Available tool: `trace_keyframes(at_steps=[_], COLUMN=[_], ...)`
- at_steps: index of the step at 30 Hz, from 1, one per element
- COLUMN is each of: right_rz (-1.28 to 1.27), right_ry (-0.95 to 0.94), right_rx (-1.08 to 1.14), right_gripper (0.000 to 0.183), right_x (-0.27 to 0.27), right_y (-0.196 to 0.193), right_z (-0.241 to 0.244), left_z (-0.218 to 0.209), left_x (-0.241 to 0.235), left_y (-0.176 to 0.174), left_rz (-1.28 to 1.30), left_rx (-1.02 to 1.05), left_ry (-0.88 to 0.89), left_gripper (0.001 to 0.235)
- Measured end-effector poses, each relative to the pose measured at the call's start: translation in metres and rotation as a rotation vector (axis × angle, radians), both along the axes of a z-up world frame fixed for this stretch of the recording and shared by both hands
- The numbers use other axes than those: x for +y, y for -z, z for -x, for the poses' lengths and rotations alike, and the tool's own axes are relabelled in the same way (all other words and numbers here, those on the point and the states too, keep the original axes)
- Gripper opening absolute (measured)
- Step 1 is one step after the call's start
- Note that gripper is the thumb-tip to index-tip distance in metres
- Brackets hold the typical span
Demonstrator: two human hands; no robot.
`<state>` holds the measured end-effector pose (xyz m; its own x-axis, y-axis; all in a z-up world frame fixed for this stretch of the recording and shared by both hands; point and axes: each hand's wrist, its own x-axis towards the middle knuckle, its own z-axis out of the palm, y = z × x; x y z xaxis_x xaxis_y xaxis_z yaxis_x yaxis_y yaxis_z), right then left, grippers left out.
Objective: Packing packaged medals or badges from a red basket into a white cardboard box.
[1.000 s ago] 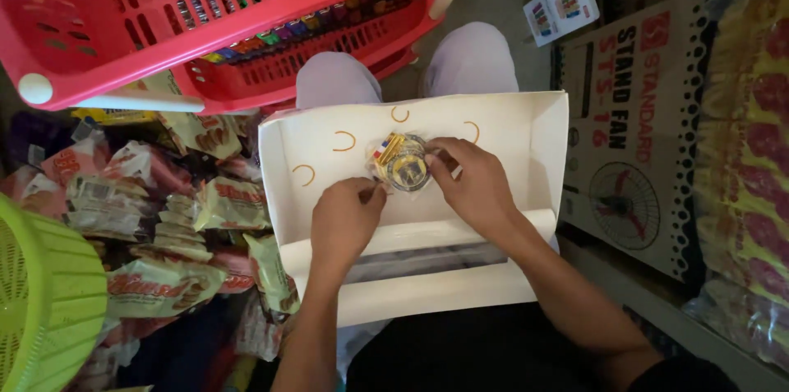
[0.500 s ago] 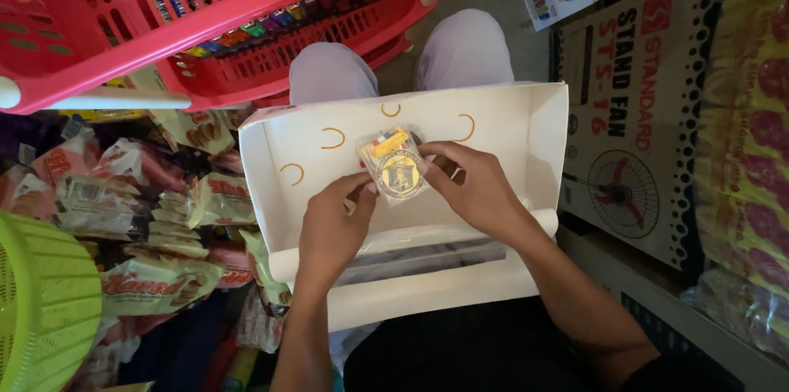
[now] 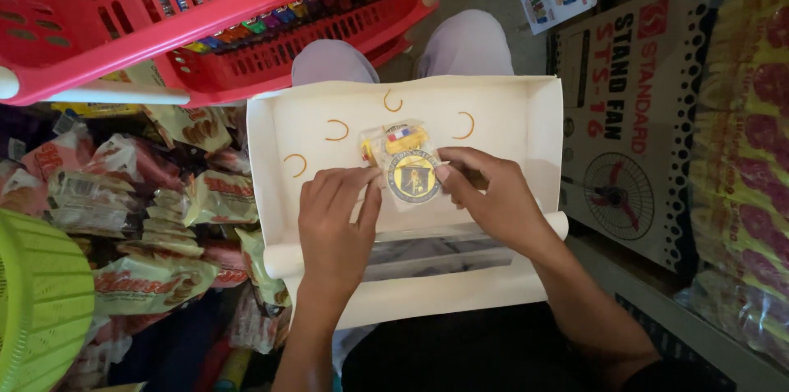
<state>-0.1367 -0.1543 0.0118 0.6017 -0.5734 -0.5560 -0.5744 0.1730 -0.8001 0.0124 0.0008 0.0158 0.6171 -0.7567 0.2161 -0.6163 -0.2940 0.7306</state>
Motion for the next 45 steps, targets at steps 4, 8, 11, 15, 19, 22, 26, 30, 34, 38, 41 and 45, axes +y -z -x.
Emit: trace_keyframes(at_steps=[4, 8, 11, 15, 19, 22, 26, 30, 34, 38, 41, 45], right_rz=[-0.029, -0.095, -0.13, -0.122, -0.132, -0.164, -0.173, -0.127, -0.002, 0.055, 0.163, 0.258], right_ry=[0.005, 0.038, 0.03, 0.023, 0.045, 0.057, 0.066, 0.062, 0.059, 0.031, -0.012, -0.085], right_rx=[0.02, -0.008, -0.043, -0.025, -0.083, -0.117, -0.124, -0.089, -0.066, -0.111, -0.139, -0.1], right_gripper=[0.039, 0.039, 0.038, 0.037, 0.036, 0.035, 0.035, 0.035, 0.033, 0.031, 0.029, 0.029], right_x=[0.0, -0.002, -0.004, -0.006, -0.006, -0.006, -0.006, -0.005, -0.002, 0.005, 0.01, 0.014], right_y=[0.0, 0.006, 0.004, -0.001, 0.001, 0.0, 0.003, 0.002, -0.003, -0.004, -0.007, -0.012], right_z=[0.004, 0.009, 0.01, 0.007, 0.01, 0.009, 0.009, 0.009, 0.008, 0.007, 0.005, 0.001], left_z=[0.0, 0.001, 0.001, 0.002, 0.003, 0.002, 0.002, 0.0, 0.0, 0.003, 0.005, 0.008], left_x=[0.0, 0.0, 0.001, 0.002, 0.001, 0.001, 0.001, 0.001, 0.002, 0.002, 0.001, -0.001], left_y=[-0.003, -0.002, -0.004, -0.005, -0.005, -0.004, -0.004, -0.009, -0.012, -0.012, -0.012, -0.008], left_rz=[0.004, 0.028, 0.051, 0.116, 0.134, 0.131, 0.13, 0.112, 0.081, 0.061, -0.008, -0.082], left_rx=[-0.045, -0.039, 0.004, -0.012, -0.095, -0.124, -0.131, -0.117, -0.085, -0.131, -0.241, -0.354], left_ry=[0.052, 0.067, 0.068, 0.085, 0.067, 0.056, 0.048, 0.063, 0.067, 0.083, 0.146, 0.153], left_gripper=[0.023, 0.025, 0.026, 0.027, 0.027, 0.027, 0.027, 0.026, 0.027, 0.03, 0.036, 0.034])
